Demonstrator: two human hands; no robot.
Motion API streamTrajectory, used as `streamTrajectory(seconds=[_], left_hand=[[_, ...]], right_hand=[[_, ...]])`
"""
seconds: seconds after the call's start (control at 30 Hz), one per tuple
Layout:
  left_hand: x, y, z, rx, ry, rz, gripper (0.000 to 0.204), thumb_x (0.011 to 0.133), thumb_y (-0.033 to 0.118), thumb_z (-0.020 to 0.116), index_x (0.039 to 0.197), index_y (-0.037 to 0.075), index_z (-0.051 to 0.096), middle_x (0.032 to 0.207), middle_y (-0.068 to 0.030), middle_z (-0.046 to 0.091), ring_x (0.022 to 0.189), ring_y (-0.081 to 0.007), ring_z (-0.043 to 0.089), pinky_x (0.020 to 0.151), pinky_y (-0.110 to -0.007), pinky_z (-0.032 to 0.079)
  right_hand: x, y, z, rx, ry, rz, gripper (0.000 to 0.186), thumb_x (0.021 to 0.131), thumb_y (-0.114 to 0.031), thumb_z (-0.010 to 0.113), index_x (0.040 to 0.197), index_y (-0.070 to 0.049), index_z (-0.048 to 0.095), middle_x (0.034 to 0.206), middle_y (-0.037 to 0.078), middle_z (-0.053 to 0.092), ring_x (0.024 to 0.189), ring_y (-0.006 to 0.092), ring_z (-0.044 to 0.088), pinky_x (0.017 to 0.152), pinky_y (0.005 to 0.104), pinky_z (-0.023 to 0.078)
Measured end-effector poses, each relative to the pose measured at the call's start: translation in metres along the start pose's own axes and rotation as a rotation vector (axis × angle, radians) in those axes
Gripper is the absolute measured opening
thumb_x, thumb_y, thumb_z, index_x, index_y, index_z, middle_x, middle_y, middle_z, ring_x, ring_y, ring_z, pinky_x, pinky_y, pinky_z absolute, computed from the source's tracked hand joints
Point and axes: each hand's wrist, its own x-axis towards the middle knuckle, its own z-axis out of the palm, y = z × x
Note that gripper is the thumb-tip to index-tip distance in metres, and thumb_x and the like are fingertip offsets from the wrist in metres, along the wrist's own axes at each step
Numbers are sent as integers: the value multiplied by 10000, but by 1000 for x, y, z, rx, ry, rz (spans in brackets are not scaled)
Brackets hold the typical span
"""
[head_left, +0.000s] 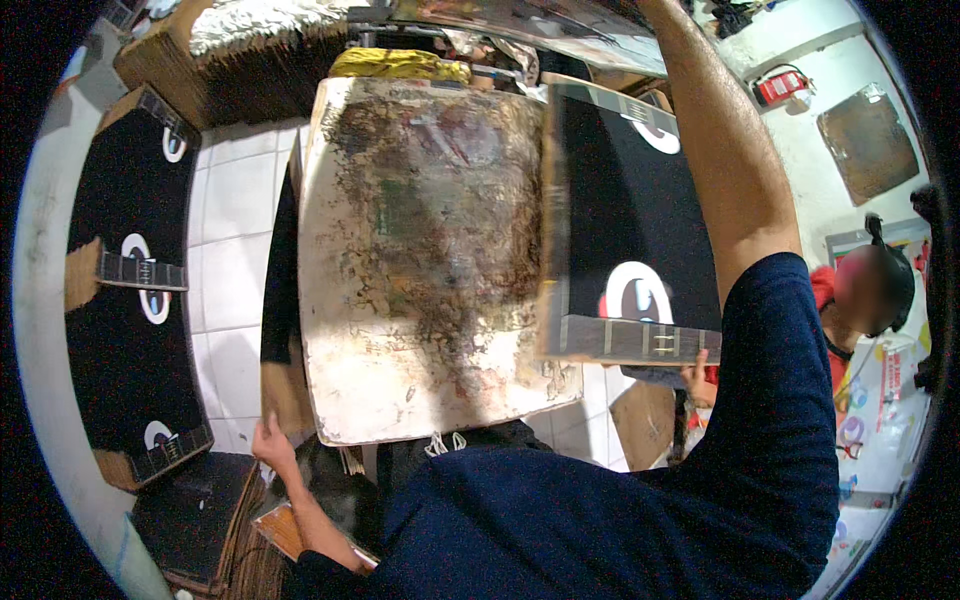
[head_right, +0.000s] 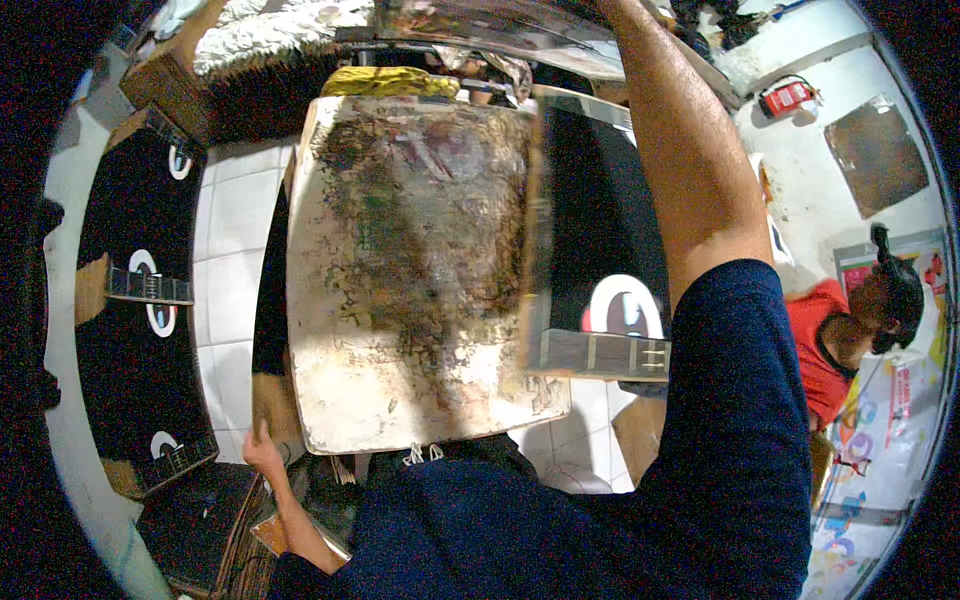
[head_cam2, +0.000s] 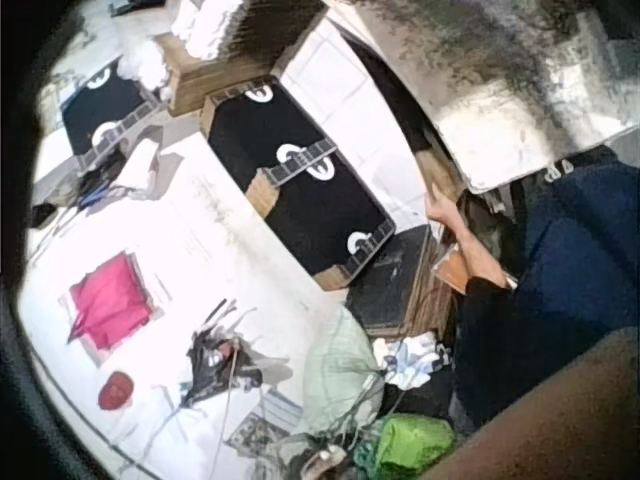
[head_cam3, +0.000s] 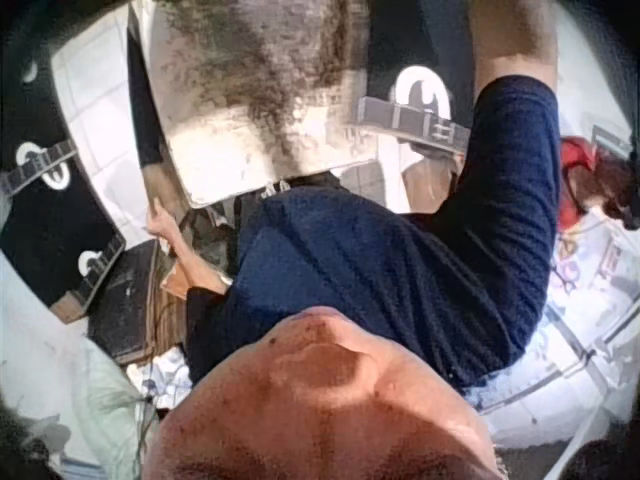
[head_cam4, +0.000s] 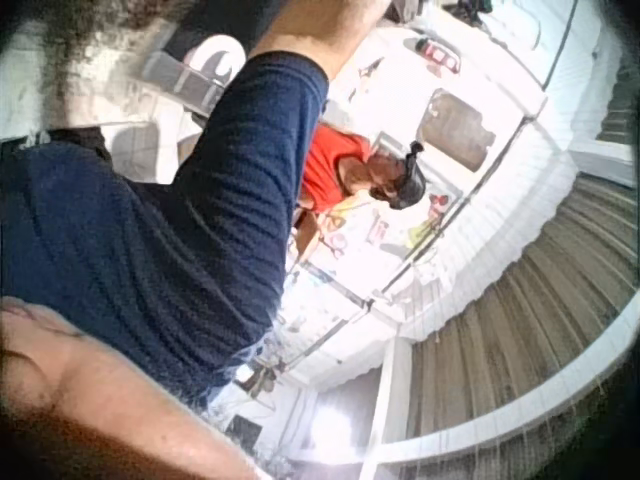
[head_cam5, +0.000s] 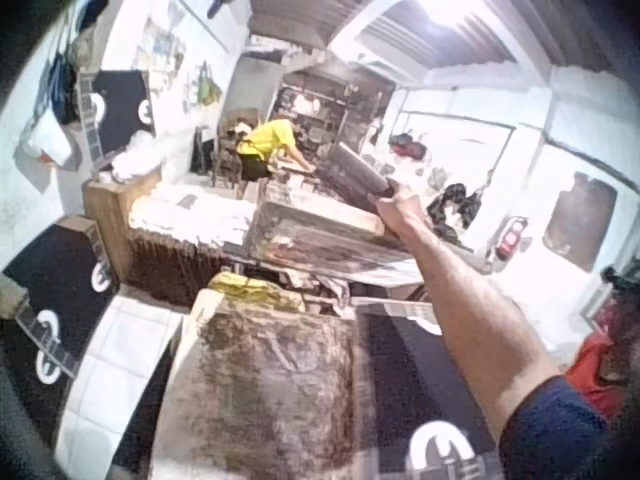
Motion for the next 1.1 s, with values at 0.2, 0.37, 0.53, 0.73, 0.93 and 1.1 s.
streamTrajectory(seconds=[0.2, 0.37, 0.53, 0.73, 0.93, 1.1], left_hand=[[70, 200, -56, -263, 369, 520, 203, 953, 127, 758, 1058, -45, 735, 953, -149, 769, 805, -218, 717, 756, -355, 557], [-6, 293, -142, -306, 423, 541, 162, 927, 79, 769, 1037, -32, 727, 879, -87, 720, 780, -135, 647, 725, -288, 515], [-130, 345, -163, 36, 621, 810, 112, 856, -34, 765, 958, -29, 718, 812, -87, 649, 719, -222, 606, 666, -320, 484], [-251, 354, -86, 1, 28, 1388, 346, 778, 89, 690, 1102, -17, 744, 990, -118, 749, 818, -188, 662, 724, -356, 481], [-296, 311, 59, -186, -199, 1554, 318, 804, 120, 709, 1092, -7, 749, 948, -62, 704, 850, -170, 631, 751, -326, 485], [-300, 291, 115, -234, -415, 1544, 607, 726, 320, 821, 1229, 24, 653, 989, -96, 650, 1039, -311, 618, 914, -476, 505]], right_hand=[[-10, -18, -13, 94, -111, 42, 436, 904, -357, 732, 1285, -153, 678, 1153, 172, 745, 1083, 325, 715, 930, 429, 539], [-28, -19, -20, 84, -19, 19, 398, 895, -399, 728, 1253, -225, 707, 1170, 154, 744, 1112, 345, 701, 948, 456, 532], [-38, -18, -21, 55, -5, 20, 401, 895, -421, 720, 1269, -278, 715, 1151, 114, 753, 1144, 323, 682, 1021, 476, 476], [-42, -15, -18, 19, -6, 14, 468, 908, -374, 695, 1355, -240, 658, 1250, 159, 704, 1198, 339, 650, 1065, 489, 455], [-46, -14, -21, -7, -41, 19, 443, 909, -344, 679, 1343, -255, 667, 1272, 153, 701, 1218, 350, 645, 1063, 484, 461], [-37, -18, -22, -38, -55, -7, 364, 917, -340, 636, 1263, -261, 717, 1235, 120, 731, 1188, 311, 672, 1030, 485, 467]])
